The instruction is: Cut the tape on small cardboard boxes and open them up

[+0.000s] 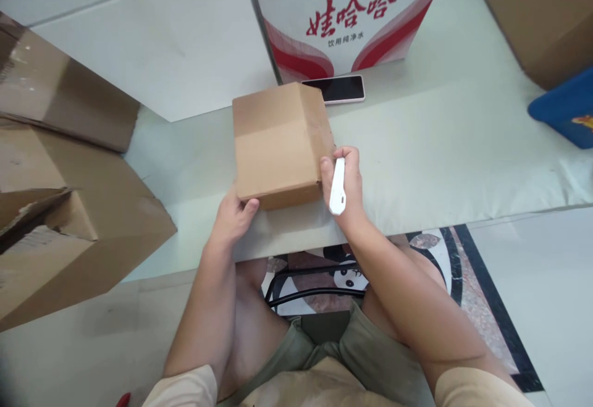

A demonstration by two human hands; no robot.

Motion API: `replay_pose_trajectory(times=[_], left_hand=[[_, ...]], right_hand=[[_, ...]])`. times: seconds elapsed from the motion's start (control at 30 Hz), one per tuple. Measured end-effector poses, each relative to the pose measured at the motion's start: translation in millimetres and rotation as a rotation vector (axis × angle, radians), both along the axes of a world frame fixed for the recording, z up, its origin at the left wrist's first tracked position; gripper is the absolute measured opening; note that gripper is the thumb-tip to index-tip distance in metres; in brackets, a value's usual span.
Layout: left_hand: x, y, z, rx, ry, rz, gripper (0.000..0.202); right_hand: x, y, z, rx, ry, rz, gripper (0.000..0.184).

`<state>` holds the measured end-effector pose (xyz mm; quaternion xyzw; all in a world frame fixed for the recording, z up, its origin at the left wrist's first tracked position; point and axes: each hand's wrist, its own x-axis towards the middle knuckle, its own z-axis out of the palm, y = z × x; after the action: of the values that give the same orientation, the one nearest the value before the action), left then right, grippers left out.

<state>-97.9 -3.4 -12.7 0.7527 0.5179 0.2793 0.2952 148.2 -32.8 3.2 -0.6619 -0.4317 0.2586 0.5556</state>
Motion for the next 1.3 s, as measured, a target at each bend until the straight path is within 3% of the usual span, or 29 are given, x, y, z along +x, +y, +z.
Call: replay_pose_trajectory(times=[0.13,0.27,0.47,0.67,0.9,1.1,1.3], left_hand=[[-0.3,-0.1,5.4,0.096,0.068,0.105,0.101],[-4.2,1.7,4.1,0.2,-0.06,0.119,0.089],[-6.6,8.8,-8.7,0.039,-0.137,0.082,0.037],[-3.2,13.0,-18.7,-0.065,-0.274,0.089,0.038],[-3.3,19.5,-12.1,-0.221,-0.446,0.104,0.044],[-6.5,17.6,-7.6,-0.172,-0.385,0.165,0.029],[-5.1,15.3,-7.6,-0.128,-0.267,0.142,0.031]], right_hand=[[3.0,0.0,-3.5,0.02,-0.012,0.006,0.04],[1.5,-1.8,-3.2,0.046,0.174,0.006,0.032],[-0.9,0.2,-3.6,0.045,0.317,-0.035,0.028],[0.7,1.4,-6.2,0.015,0.319,-0.032,0.028],[2.7,1.7,0.4,-0.045,0.253,-0.005,0.027],[2.6,-0.1,0.9,-0.053,0.261,-0.001,0.025],[3.0,-0.6,1.1,-0.046,0.24,-0.013,0.026]])
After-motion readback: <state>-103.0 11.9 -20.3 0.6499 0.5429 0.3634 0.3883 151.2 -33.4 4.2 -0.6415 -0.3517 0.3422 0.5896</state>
